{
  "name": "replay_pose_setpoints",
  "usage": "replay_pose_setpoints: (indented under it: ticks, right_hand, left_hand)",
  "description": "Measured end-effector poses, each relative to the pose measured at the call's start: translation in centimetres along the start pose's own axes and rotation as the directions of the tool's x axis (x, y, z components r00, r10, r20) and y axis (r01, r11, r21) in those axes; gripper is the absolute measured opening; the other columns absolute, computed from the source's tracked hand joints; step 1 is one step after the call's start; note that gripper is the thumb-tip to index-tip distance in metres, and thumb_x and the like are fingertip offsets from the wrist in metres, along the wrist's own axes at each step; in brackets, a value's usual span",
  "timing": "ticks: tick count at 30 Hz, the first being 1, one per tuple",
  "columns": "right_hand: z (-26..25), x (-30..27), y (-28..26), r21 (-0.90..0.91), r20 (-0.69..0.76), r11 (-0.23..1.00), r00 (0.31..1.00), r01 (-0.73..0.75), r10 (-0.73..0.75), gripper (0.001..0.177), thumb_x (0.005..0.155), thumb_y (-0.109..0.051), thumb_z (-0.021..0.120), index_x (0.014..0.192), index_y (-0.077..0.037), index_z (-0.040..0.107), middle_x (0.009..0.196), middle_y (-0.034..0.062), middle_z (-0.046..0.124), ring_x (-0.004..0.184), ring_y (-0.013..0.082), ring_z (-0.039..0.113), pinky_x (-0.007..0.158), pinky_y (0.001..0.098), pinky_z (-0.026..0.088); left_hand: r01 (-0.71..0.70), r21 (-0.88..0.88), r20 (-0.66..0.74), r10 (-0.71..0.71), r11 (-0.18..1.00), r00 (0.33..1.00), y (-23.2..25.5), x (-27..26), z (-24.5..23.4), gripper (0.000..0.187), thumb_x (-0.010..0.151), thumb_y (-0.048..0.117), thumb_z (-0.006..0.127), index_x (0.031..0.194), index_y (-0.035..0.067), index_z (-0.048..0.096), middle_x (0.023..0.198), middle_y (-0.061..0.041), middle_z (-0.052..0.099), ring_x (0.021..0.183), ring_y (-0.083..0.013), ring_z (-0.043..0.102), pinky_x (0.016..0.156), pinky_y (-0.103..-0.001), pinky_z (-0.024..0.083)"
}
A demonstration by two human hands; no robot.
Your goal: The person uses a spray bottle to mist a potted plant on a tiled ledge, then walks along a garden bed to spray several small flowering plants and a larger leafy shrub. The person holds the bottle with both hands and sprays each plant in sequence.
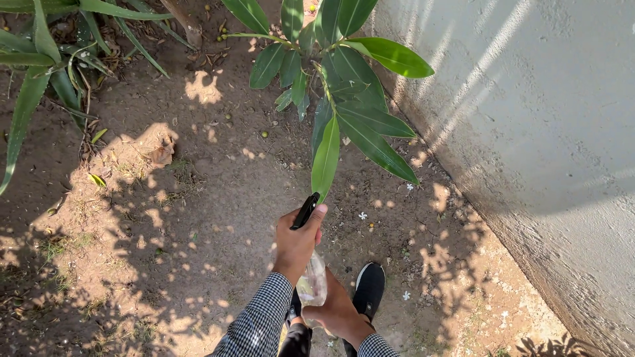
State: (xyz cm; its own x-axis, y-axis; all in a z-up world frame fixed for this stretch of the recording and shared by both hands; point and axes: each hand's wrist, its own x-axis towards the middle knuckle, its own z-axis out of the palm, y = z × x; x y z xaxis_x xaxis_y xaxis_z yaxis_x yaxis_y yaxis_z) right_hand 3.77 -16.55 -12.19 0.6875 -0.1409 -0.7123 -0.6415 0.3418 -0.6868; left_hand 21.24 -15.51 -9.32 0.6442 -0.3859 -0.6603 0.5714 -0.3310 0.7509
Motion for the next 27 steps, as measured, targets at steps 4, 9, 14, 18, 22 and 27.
replay_pose_setpoints:
  ticks: [4, 9, 14, 18, 22, 27]
  right_hand:
    - [0.6, 0.3, 1.5, 0.024, -0.029, 1.0, 0.999, -0.019, 0.02, 0.102, 0.059, -0.009, 0.08, 0.152, -0.012, 0.04, 0.143, 0.0089, 0.063, 0.132, 0.0262, 0.059, 0.11, 0.0423, 0.042]
    - [2.0, 0.1, 1.4, 0.271, 0.024, 0.963, 1.0, 0.013, -0.02, 0.104, 0.058, 0.002, 0.076, 0.153, -0.011, 0.036, 0.133, 0.0104, 0.069, 0.122, 0.0268, 0.066, 0.101, 0.0433, 0.05]
    - [2.3, 0.4, 0.8, 0.423, 0.017, 0.904, 0.997, 0.062, -0.076, 0.102, 0.058, 0.008, 0.076, 0.151, -0.009, 0.04, 0.122, 0.0115, 0.071, 0.109, 0.0272, 0.071, 0.089, 0.0412, 0.056]
    - [1.5, 0.1, 0.2, 0.279, -0.049, 0.959, 0.997, -0.041, 0.057, 0.098, 0.057, 0.005, 0.073, 0.149, -0.011, 0.045, 0.122, 0.0105, 0.073, 0.105, 0.0227, 0.07, 0.083, 0.0328, 0.055]
    - [1.0, -0.4, 0.0, 0.133, -0.099, 0.99, 0.993, -0.049, 0.062, 0.086, 0.061, -0.001, 0.072, 0.143, -0.012, 0.05, 0.118, 0.0073, 0.074, 0.1, 0.0196, 0.071, 0.086, 0.0306, 0.055]
    - [0.0, -1.0, -1.3, 0.178, -0.06, 0.983, 0.996, -0.05, 0.061, 0.092, 0.058, 0.0, 0.072, 0.146, -0.011, 0.049, 0.131, 0.0079, 0.071, 0.121, 0.0237, 0.066, 0.103, 0.0367, 0.049]
  left_hand:
    - [-0.04, 0.071, 0.076, 0.034, 0.997, 0.996, -1.0, 0.5, -0.3, 0.028, 0.087, 0.022, 0.079, 0.107, 0.002, 0.075, 0.088, -0.003, 0.073, 0.078, -0.0099, 0.065, 0.076, -0.024, 0.054]
    - [-0.045, 0.099, 0.125, 0.033, 0.994, 0.992, 0.3, -0.2, -0.3, 0.022, 0.095, 0.023, 0.073, 0.083, 0.005, 0.072, 0.06, 0.0, 0.061, 0.054, -0.0093, 0.052, 0.053, -0.025, 0.041]
    - [0.026, 0.094, 0.024, -0.028, 0.995, 0.999, -0.4, 0.2, 0.0, 0.026, 0.092, 0.022, 0.079, 0.077, 0.003, 0.069, 0.054, -0.001, 0.058, 0.045, -0.01, 0.05, 0.042, -0.025, 0.039]
    - [-0.123, 0.161, 0.094, 0.109, 0.979, 0.99, 0.3, -0.2, 0.2, 0.022, 0.095, 0.026, 0.073, 0.085, 0.006, 0.072, 0.065, 0.002, 0.059, 0.058, -0.0078, 0.046, 0.055, -0.025, 0.038]
    - [-0.04, 0.037, 0.057, 0.038, 0.999, 0.998, 0.0, 0.0, 1.1, 0.027, 0.093, 0.023, 0.076, 0.077, 0.002, 0.069, 0.056, -0.002, 0.058, 0.046, -0.0108, 0.052, 0.045, -0.026, 0.042]
    - [-0.042, 0.057, 0.064, 0.038, 0.997, 0.997, -0.2, 0.1, 1.6, 0.028, 0.094, 0.031, 0.072, 0.088, 0.004, 0.069, 0.07, -0.003, 0.064, 0.064, -0.0117, 0.058, 0.062, -0.026, 0.047]
